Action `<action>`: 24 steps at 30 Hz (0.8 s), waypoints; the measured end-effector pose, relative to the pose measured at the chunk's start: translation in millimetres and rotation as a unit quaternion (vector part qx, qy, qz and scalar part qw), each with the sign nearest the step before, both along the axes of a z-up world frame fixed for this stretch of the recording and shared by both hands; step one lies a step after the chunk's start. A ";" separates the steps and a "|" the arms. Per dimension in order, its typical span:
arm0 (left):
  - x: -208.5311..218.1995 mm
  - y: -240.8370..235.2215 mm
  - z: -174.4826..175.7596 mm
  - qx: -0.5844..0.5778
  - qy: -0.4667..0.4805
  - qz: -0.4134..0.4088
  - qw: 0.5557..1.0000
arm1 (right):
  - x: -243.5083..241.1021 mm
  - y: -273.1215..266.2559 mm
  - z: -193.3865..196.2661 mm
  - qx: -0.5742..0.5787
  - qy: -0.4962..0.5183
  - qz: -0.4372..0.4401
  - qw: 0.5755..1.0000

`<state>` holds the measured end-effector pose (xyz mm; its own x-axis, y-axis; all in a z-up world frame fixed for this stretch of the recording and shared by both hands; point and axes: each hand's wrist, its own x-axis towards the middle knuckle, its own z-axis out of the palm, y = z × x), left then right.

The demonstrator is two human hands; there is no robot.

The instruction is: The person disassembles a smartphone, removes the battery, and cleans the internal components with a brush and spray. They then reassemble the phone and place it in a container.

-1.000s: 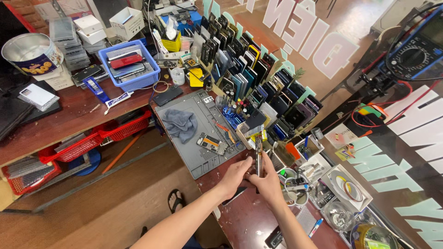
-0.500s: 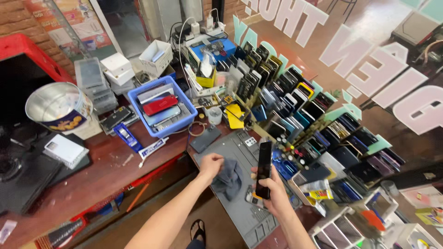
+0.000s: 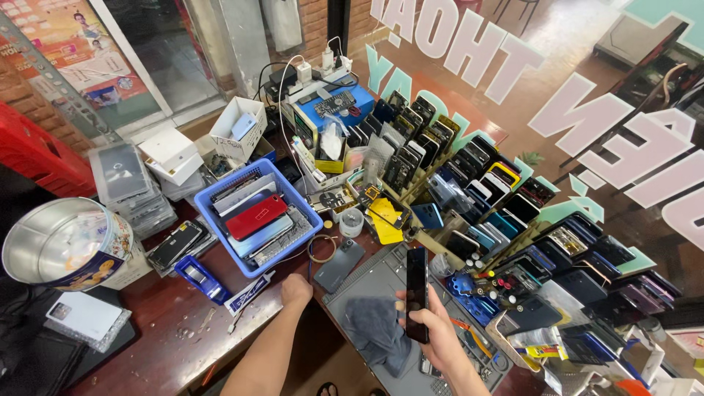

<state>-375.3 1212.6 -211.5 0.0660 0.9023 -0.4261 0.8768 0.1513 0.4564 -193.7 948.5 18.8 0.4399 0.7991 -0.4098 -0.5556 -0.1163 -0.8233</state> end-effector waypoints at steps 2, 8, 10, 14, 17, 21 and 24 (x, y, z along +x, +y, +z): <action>-3.0 -0.9 -4.7 -0.017 -0.029 0.012 0.999 | 0.6 4.9 -0.8 0.001 -0.001 -0.004 1.000; -3.9 -7.5 -1.1 -0.032 -0.045 0.028 0.998 | 6.4 9.6 8.7 -0.012 -0.022 0.009 1.000; -2.9 -5.1 2.7 -0.010 -0.033 0.027 0.999 | 9.7 10.5 11.7 -0.035 -0.031 0.007 0.999; 5.9 -1.9 1.2 0.054 -0.070 0.041 0.995 | 16.1 11.6 10.0 -0.019 -0.019 0.034 0.999; 15.1 -1.8 -0.1 -0.072 -0.241 0.162 0.954 | 11.6 22.1 8.2 0.004 0.022 0.053 0.998; 15.1 -14.3 -4.2 -0.272 -0.439 0.233 0.824 | 5.6 45.6 5.1 -0.001 0.050 0.056 0.997; 4.6 -32.0 4.5 -0.401 -0.450 0.203 0.772 | -7.7 53.3 -2.9 -0.016 0.055 0.048 0.997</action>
<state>-370.8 1180.6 -207.1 0.4422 0.3960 -0.8048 0.0667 0.8803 0.4698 -201.4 1001.8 15.9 0.3138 0.8213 -0.4765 -0.6274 -0.1973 -0.7533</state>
